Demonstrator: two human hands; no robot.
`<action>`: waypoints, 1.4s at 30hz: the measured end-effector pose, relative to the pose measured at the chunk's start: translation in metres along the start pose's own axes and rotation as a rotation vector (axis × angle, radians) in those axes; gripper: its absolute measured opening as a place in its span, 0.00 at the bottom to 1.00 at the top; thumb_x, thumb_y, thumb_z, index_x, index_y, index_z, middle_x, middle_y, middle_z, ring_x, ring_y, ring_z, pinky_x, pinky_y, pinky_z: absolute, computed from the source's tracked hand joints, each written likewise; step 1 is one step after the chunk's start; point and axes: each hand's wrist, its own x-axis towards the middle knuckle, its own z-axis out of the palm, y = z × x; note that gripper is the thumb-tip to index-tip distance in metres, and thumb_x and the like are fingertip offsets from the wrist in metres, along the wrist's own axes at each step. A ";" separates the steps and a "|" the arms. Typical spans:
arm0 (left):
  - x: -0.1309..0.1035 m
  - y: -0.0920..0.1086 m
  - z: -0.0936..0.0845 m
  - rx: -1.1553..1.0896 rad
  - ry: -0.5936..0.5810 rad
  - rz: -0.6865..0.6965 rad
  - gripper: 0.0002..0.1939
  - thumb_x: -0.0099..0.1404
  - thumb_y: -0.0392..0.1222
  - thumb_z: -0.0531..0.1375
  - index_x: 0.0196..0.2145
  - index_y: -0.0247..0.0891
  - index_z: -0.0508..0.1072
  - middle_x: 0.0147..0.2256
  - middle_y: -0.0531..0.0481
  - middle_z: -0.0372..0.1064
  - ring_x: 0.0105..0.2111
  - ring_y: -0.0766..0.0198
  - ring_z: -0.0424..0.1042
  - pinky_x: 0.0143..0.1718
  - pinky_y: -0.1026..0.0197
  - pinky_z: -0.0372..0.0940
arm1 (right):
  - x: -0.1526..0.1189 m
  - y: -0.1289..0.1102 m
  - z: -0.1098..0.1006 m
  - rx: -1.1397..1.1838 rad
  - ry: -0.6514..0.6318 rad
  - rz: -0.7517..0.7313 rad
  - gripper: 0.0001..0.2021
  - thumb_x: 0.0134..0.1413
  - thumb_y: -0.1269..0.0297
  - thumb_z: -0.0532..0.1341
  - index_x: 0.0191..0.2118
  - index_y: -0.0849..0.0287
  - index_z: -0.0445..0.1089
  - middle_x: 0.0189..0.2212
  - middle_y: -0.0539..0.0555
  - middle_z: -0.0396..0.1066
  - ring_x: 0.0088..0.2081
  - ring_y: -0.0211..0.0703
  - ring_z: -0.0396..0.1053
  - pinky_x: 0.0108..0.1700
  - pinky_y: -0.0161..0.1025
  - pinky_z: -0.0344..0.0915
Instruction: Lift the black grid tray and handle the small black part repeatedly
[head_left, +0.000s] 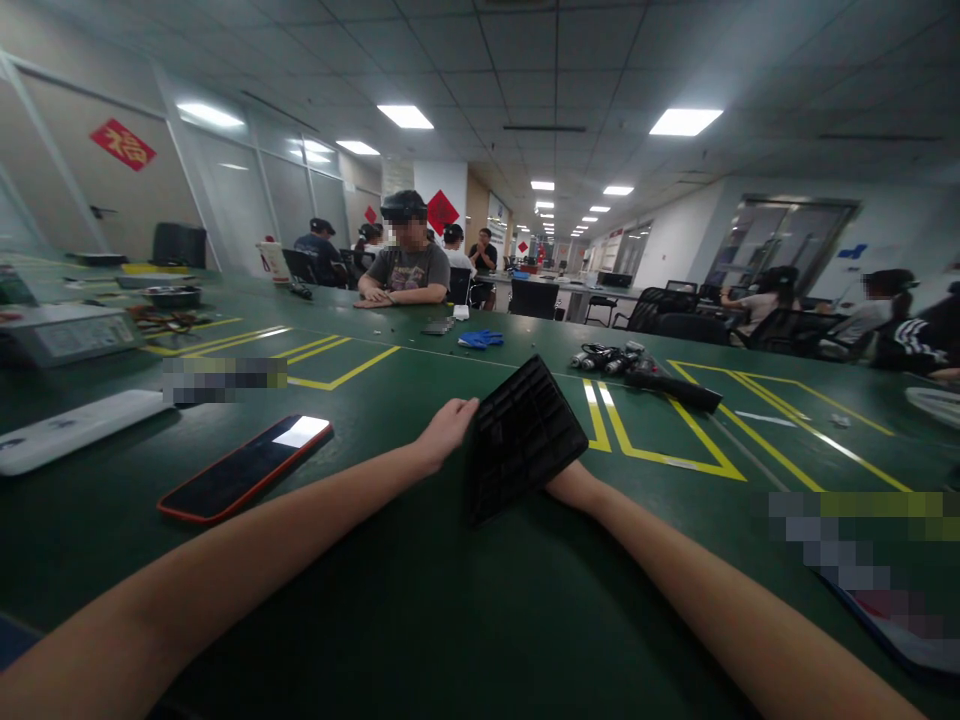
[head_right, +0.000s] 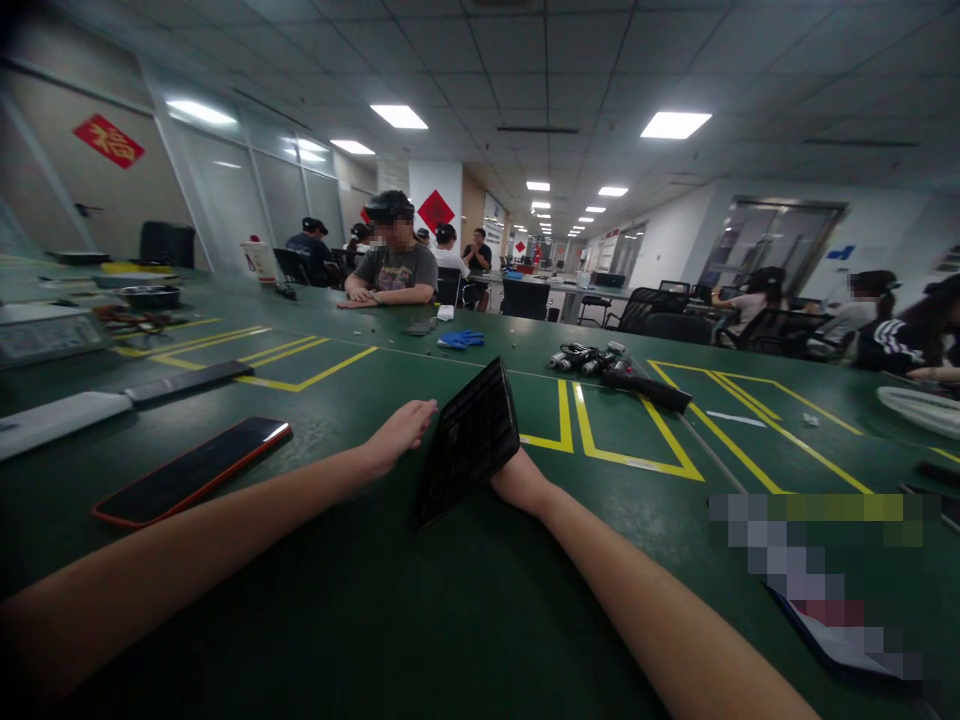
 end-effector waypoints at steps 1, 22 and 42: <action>0.003 -0.001 0.000 -0.085 0.063 -0.096 0.04 0.61 0.38 0.52 0.32 0.36 0.64 0.23 0.55 0.55 0.22 0.69 0.58 0.25 0.65 0.57 | 0.000 0.000 -0.001 -0.002 -0.010 0.006 0.24 0.55 0.68 0.52 0.58 0.54 0.56 0.57 0.55 0.59 0.55 0.51 0.59 0.58 0.51 0.55; -0.021 0.002 0.014 -0.045 -0.179 0.141 0.10 0.57 0.46 0.57 0.30 0.36 0.64 0.21 0.57 0.59 0.17 0.74 0.54 0.16 0.70 0.49 | 0.003 -0.007 -0.003 0.010 0.007 -0.013 0.21 0.55 0.69 0.53 0.55 0.52 0.60 0.55 0.54 0.62 0.57 0.49 0.57 0.59 0.51 0.53; -0.019 -0.001 0.021 0.500 0.116 0.426 0.11 0.62 0.45 0.53 0.25 0.39 0.63 0.23 0.53 0.63 0.26 0.64 0.64 0.27 0.62 0.56 | 0.001 -0.006 -0.002 -0.026 -0.015 0.025 0.17 0.54 0.69 0.52 0.49 0.55 0.67 0.50 0.55 0.67 0.51 0.49 0.63 0.56 0.50 0.59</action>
